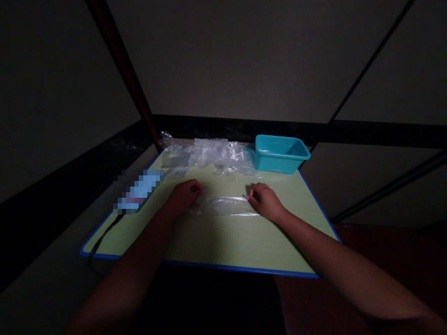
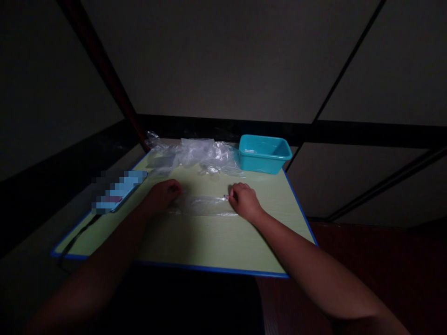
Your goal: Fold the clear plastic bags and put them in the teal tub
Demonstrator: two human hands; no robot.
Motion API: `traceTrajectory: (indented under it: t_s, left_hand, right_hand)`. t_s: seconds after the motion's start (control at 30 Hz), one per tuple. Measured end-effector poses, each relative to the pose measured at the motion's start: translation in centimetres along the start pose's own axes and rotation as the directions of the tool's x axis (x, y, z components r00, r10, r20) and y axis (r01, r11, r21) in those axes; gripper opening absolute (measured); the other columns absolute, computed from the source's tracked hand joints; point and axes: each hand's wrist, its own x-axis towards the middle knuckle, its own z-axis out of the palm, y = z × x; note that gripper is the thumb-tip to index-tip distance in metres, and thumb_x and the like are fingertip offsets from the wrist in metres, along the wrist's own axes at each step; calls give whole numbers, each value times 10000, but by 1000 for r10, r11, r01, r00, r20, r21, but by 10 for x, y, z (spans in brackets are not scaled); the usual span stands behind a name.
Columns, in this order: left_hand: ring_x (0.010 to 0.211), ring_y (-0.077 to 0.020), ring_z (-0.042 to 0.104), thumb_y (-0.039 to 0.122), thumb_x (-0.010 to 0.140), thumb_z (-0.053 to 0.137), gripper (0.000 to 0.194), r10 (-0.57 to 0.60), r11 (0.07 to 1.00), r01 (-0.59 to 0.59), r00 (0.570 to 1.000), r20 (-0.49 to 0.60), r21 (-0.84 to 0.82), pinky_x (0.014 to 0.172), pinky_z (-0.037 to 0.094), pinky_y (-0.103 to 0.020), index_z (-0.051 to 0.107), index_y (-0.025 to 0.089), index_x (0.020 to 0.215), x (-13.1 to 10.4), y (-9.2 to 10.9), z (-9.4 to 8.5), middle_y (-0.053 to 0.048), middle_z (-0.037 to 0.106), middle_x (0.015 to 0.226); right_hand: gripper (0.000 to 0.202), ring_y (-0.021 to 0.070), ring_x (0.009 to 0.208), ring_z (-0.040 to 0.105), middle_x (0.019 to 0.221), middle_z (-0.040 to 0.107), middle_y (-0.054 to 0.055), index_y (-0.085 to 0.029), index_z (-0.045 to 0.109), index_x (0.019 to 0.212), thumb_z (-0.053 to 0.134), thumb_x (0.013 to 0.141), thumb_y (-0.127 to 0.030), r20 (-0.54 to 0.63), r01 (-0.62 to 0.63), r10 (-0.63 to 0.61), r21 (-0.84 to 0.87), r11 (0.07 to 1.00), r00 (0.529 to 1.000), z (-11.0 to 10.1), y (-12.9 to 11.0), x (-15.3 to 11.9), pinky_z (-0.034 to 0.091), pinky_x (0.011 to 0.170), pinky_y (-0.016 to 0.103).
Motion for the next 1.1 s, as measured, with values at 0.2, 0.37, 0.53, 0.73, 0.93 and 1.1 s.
traceTrajectory:
  t_s: [0.2,0.37,0.53,0.73,0.93,1.1]
  left_hand:
    - [669,-155,570,281,733,542,100,25,999,-25,1000,-7,43,640,431,-259,575,191,705,4,-5,7,18,608,681]
    - [826,-199,590,258,779,537,108,126,964,-100,988,-89,248,779,456,-321,607,177,778,1,3,5,-44,640,830]
    - [1247,-242,429,362,882,480,332,373,841,-314,927,-52,441,1082,233,-470,564,164,1135,-30,42,21,-115,554,1270]
    - [1392,-262,201,552,898,339,676,380,782,-501,855,354,372,1072,251,-508,303,107,1406,-58,73,66,-157,263,1493]
    - [1392,-268,199,560,910,281,668,347,764,-435,900,265,476,1081,210,-533,310,119,1410,-52,68,86,-161,258,1493]
    - [1379,-350,195,619,876,296,706,317,752,-388,921,224,533,1042,242,-580,329,157,1408,-54,64,90,-162,276,1490]
  right_hand:
    - [98,186,770,499,766,559,45,-195,531,710,563,792,-238,20,-13,14,-87,996,1000,-1,-3,0,363,685,274]
    - [91,201,819,497,858,577,74,-183,546,823,531,826,-273,42,-23,32,-209,978,999,-2,-10,-2,357,709,289]
    - [194,262,974,458,1016,573,119,-185,555,970,512,841,-324,-8,-46,46,-327,944,999,-1,-15,-6,348,775,354]
    - [300,294,1183,368,1222,504,146,-205,514,1134,475,856,-311,-49,-31,15,-336,941,999,5,-10,-7,269,946,513]
    - [334,304,1257,324,1280,486,145,-216,497,1189,453,866,-289,-24,-24,17,-319,947,1000,9,-6,-7,247,974,589]
    - [348,305,1227,367,1272,491,151,-224,503,1202,458,864,-292,-11,-31,30,-271,962,1000,10,-5,-6,278,957,606]
